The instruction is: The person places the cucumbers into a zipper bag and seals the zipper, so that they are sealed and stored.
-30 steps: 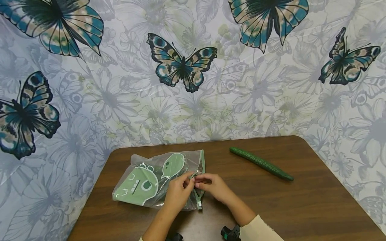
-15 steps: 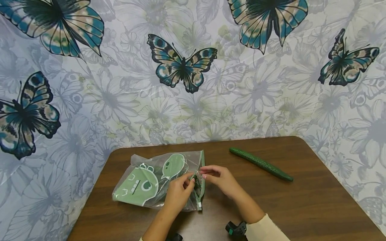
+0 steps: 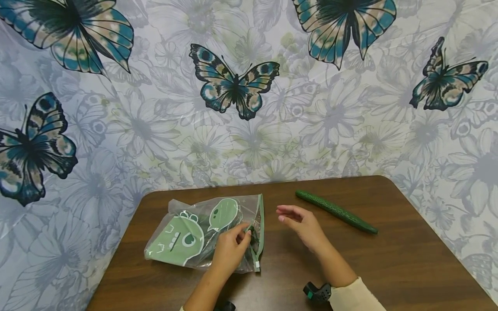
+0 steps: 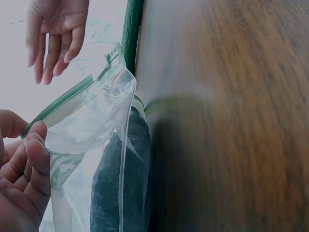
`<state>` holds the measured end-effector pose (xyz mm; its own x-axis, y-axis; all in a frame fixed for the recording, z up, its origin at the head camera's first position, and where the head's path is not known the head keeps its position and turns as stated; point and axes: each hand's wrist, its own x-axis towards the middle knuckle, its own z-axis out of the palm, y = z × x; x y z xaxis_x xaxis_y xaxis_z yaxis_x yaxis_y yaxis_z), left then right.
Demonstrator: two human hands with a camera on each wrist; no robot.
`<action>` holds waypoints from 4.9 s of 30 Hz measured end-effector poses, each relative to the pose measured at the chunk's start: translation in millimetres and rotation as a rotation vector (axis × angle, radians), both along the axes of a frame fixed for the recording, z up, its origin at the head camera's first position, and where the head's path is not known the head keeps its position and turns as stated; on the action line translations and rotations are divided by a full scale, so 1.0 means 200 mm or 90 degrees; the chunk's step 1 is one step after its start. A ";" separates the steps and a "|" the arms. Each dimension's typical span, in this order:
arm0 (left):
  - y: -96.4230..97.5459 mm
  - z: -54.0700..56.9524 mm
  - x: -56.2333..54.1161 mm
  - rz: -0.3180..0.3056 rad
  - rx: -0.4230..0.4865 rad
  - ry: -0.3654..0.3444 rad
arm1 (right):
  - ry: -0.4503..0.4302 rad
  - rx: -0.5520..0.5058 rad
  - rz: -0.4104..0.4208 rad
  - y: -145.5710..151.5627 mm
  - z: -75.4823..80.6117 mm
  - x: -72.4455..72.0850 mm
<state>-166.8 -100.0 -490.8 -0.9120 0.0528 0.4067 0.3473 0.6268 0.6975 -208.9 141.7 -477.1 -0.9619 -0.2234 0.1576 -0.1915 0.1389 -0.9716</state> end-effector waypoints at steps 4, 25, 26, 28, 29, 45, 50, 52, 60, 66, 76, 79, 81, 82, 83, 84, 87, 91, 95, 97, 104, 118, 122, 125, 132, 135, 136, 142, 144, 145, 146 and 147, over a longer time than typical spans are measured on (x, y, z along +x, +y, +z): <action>0.00 0.00 0.00 0.000 -0.001 0.003 | 0.000 0.009 -0.022 0.09 -0.02 -0.01; 0.00 0.00 0.00 -0.007 0.001 -0.001 | -0.012 0.143 -0.138 0.48 -0.10 -0.03; 0.00 0.00 0.00 -0.007 0.002 -0.002 | -0.015 0.148 -0.142 0.49 -0.10 -0.03; 0.00 0.00 0.00 -0.007 0.003 -0.002 | -0.020 0.162 -0.155 0.52 -0.10 -0.03; 0.00 0.00 0.00 -0.007 0.003 -0.002 | -0.023 0.167 -0.160 0.54 -0.09 -0.03; 0.00 0.00 0.00 -0.006 0.007 -0.021 | -0.036 0.247 -0.251 0.78 -0.13 -0.01; 0.00 0.00 0.01 -0.005 0.008 -0.022 | -0.033 0.272 -0.266 0.84 -0.14 -0.01; 0.00 0.00 0.00 -0.005 0.008 -0.022 | -0.037 0.277 -0.268 0.86 -0.15 -0.02; 0.00 -0.01 0.00 -0.003 0.005 -0.027 | -0.050 0.345 -0.250 0.90 -0.20 -0.04; 0.00 -0.01 0.01 -0.001 0.011 -0.035 | -0.058 0.399 -0.239 0.92 -0.22 -0.05; -0.01 -0.01 0.00 -0.005 0.017 -0.044 | -0.041 0.442 -0.248 0.95 -0.28 -0.06; -0.01 -0.01 0.01 -0.002 0.015 -0.043 | -0.048 0.441 -0.249 0.96 -0.29 -0.07; -0.01 -0.01 0.01 0.000 0.012 -0.043 | -0.057 0.440 -0.248 0.96 -0.30 -0.07; -0.01 0.00 0.01 0.001 0.010 -0.043 | -0.060 0.441 -0.247 0.97 -0.30 -0.06; -0.01 0.00 0.01 0.001 0.009 -0.042 | -0.062 0.442 -0.245 0.97 -0.30 -0.06; -0.01 0.00 0.01 0.000 0.009 -0.041 | -0.061 0.446 -0.244 0.97 -0.30 -0.06; -0.01 0.00 0.01 -0.002 0.010 -0.042 | -0.053 0.451 -0.243 0.96 -0.30 -0.05; -0.01 0.00 0.01 -0.004 0.013 -0.043 | -0.034 0.453 -0.246 0.96 -0.30 -0.05; -0.01 0.00 0.00 -0.002 0.012 -0.042 | -0.027 0.443 -0.249 0.95 -0.31 -0.05; -0.01 0.00 0.00 -0.001 0.011 -0.041 | -0.025 0.436 -0.252 0.95 -0.31 -0.05; -0.01 0.00 0.00 -0.004 0.013 -0.038 | -0.029 0.419 -0.239 0.94 -0.31 -0.05; -0.01 0.01 0.00 0.000 0.009 -0.024 | -0.008 0.354 -0.127 0.86 -0.27 -0.05; -0.02 0.01 0.00 -0.002 0.009 -0.021 | 0.007 0.350 -0.101 0.82 -0.26 -0.05; -0.02 0.01 0.00 -0.003 0.010 -0.025 | 0.009 0.346 -0.082 0.80 -0.25 -0.04; -0.02 0.01 0.00 -0.001 0.012 -0.031 | 0.008 0.360 -0.049 0.76 -0.23 -0.03; -0.02 0.01 0.00 0.000 0.011 -0.028 | 0.020 0.367 -0.042 0.73 -0.22 -0.02; -0.02 0.01 0.00 0.000 0.011 -0.027 | 0.023 0.369 -0.038 0.73 -0.22 -0.02; -0.01 0.01 0.00 0.002 0.006 -0.018 | 0.037 0.369 -0.024 0.67 -0.21 -0.01; -0.01 0.01 0.00 0.002 0.005 -0.015 | 0.046 0.368 -0.017 0.65 -0.21 0.00; -0.01 0.01 0.00 0.002 0.005 -0.015 | 0.050 0.365 -0.014 0.64 -0.22 0.00; -0.01 0.01 0.00 0.002 0.004 -0.015 | 0.054 0.365 -0.011 0.63 -0.22 0.00; -0.01 0.01 0.01 0.002 0.004 -0.014 | 0.059 0.365 -0.007 0.62 -0.22 0.00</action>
